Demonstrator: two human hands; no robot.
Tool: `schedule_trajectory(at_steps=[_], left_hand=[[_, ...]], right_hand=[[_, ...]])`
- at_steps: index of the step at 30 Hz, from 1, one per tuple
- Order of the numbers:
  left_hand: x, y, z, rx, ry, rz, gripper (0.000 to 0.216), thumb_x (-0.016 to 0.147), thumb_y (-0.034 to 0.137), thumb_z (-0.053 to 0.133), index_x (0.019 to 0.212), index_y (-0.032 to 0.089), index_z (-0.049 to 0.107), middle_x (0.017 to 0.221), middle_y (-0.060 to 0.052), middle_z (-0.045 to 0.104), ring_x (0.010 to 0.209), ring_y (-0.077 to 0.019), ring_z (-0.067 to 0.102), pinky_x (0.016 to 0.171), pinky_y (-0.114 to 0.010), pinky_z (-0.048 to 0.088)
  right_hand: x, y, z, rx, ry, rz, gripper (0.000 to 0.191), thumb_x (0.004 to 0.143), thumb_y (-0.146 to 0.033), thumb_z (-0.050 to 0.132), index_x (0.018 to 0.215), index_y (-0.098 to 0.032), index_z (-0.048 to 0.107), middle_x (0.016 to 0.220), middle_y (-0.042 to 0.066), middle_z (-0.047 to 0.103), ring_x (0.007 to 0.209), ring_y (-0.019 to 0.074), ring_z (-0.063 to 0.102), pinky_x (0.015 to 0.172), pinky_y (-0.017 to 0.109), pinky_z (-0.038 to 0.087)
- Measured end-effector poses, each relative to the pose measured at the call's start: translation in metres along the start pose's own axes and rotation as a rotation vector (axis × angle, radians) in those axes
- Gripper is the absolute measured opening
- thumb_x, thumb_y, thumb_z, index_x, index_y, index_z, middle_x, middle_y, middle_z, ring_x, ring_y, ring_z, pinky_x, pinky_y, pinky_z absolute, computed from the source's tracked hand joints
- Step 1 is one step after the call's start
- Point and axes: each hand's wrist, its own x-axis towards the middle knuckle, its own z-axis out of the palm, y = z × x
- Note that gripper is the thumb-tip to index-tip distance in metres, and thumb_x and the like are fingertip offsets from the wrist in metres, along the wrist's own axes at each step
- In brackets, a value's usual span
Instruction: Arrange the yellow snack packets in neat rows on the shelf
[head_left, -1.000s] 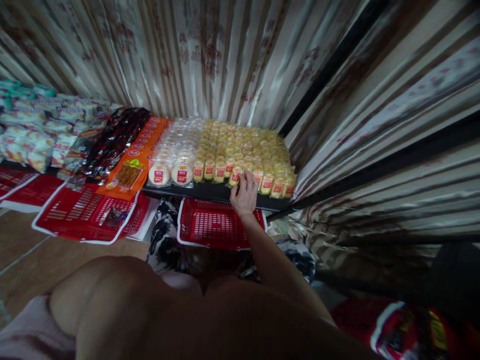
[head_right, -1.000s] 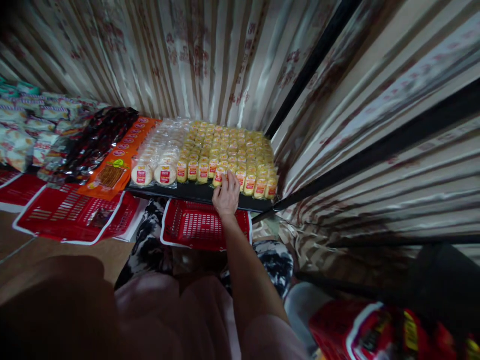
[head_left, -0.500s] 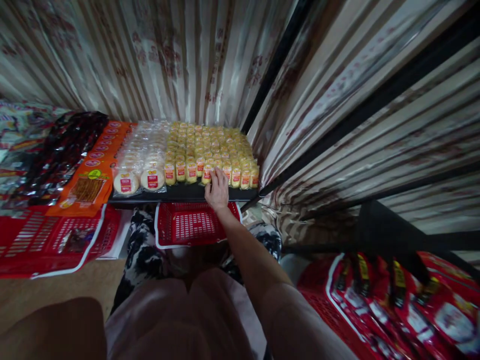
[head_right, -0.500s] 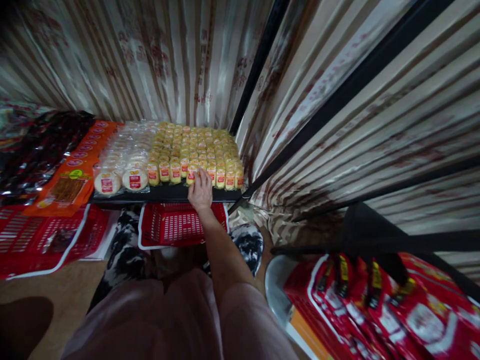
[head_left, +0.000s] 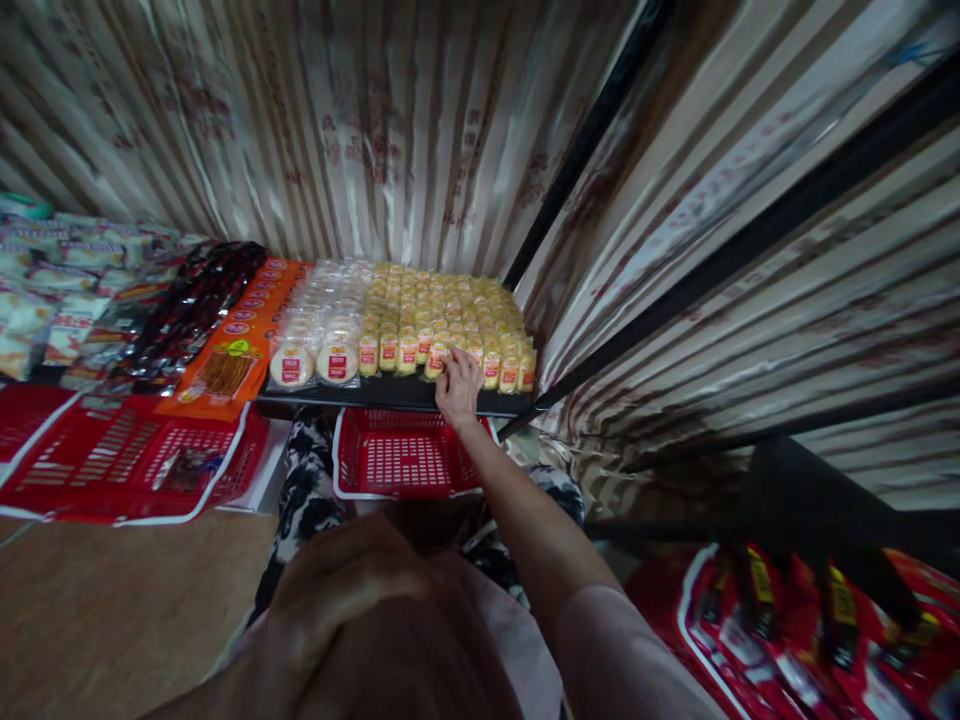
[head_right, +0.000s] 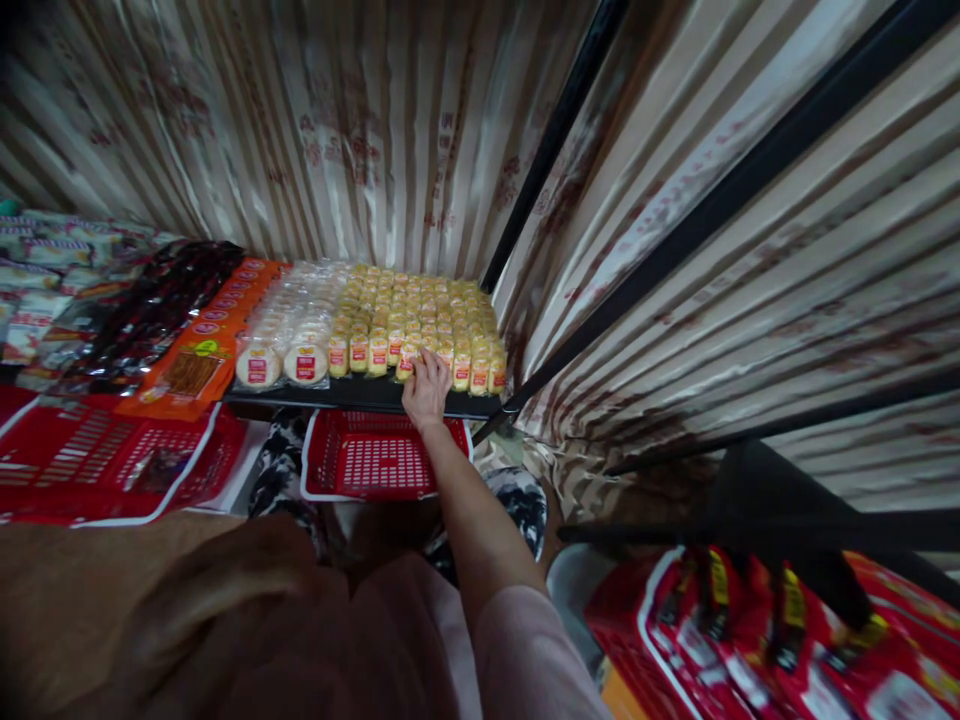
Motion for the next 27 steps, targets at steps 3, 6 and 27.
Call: schedule_trajectory(at_steps=[3,6,27], left_hand=[[0.022,-0.023,0.009,-0.02,-0.007,-0.068,0.027,0.087,0.01,0.038,0.098,0.021,0.061,0.077,-0.003,0.066,0.068,-0.0118,0.063,0.058,-0.021,0.05],[0.022,-0.052,0.024,0.045,-0.016,-0.216,0.03,0.082,0.007,0.039,0.09,0.022,0.063,0.072,-0.001,0.066,0.063,-0.0106,0.062,0.057,-0.021,0.051],[0.213,-0.23,0.014,1.035,-0.094,-0.187,0.046,0.093,0.03,0.026,0.133,0.015,0.043,0.147,-0.008,0.032,0.139,-0.0254,0.018,0.111,-0.05,0.018]], right_hand=[[-0.001,-0.001,-0.004,-0.001,0.006,-0.032,0.032,0.08,-0.016,0.042,0.106,-0.019,0.061,0.131,0.007,0.051,0.126,0.0222,0.031,0.105,0.046,0.026],[-0.004,-0.004,-0.006,-0.004,-0.002,-0.075,0.032,0.082,-0.015,0.041,0.106,-0.019,0.061,0.134,0.006,0.048,0.128,0.0209,0.029,0.105,0.044,0.027],[0.011,-0.013,0.019,-0.165,0.004,0.071,0.052,0.094,-0.034,0.03,0.14,-0.011,0.03,0.15,0.017,0.021,0.14,0.0248,0.008,0.109,0.053,0.016]])
